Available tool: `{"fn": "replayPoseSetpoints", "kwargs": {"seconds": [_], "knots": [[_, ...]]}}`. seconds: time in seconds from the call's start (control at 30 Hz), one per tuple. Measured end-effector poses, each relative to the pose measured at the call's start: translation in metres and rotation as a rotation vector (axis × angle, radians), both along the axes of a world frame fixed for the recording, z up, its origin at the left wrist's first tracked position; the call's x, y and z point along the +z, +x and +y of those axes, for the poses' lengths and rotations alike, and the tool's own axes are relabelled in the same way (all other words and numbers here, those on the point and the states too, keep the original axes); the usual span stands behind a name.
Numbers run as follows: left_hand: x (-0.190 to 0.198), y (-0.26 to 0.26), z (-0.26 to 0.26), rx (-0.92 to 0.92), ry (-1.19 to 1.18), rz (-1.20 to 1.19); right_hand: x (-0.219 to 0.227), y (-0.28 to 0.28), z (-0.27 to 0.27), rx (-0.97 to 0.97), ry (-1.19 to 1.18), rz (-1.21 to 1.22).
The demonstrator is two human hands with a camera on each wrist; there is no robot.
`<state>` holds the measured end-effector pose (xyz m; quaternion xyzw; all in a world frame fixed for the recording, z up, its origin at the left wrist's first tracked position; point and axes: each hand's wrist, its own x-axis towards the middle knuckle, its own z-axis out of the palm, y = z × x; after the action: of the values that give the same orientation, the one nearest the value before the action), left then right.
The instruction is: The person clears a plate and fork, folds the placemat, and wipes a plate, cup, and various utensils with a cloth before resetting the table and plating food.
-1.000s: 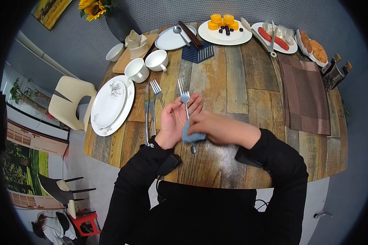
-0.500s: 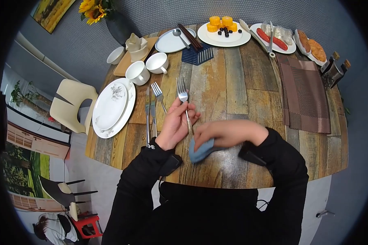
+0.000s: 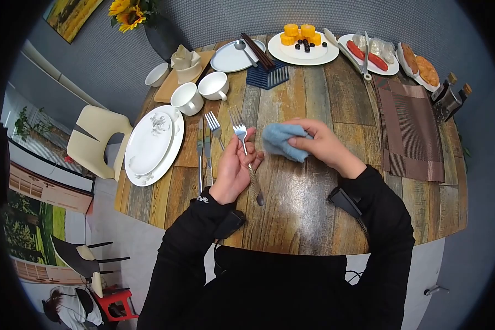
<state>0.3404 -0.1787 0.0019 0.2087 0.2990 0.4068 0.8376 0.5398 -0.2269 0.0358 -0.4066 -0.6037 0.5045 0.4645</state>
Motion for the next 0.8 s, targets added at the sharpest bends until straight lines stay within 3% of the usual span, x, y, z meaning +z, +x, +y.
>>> {"fn": "replayPoseSetpoints", "kwargs": {"seconds": [0.17, 0.37, 0.53, 0.67, 0.8], "knots": [[0.0, -0.01, 0.002, -0.101, 0.015, -0.105, -0.009, 0.001, 0.002, -0.168, -0.124, 0.188], [-0.003, -0.011, 0.005, -0.107, -0.058, -0.06, -0.017, -0.001, 0.005, -0.148, -0.125, 0.143], [-0.004, -0.005, 0.004, -0.13, -0.063, -0.234, -0.02, -0.001, 0.004, -0.136, -0.113, 0.097], [-0.006, -0.002, 0.003, -0.084, -0.005, -0.236, -0.02, -0.003, 0.005, -0.183, -0.116, 0.131], [-0.001, 0.003, -0.002, -0.109, 0.092, -0.045, -0.022, -0.004, 0.01, -0.246, -0.108, 0.165]]}}
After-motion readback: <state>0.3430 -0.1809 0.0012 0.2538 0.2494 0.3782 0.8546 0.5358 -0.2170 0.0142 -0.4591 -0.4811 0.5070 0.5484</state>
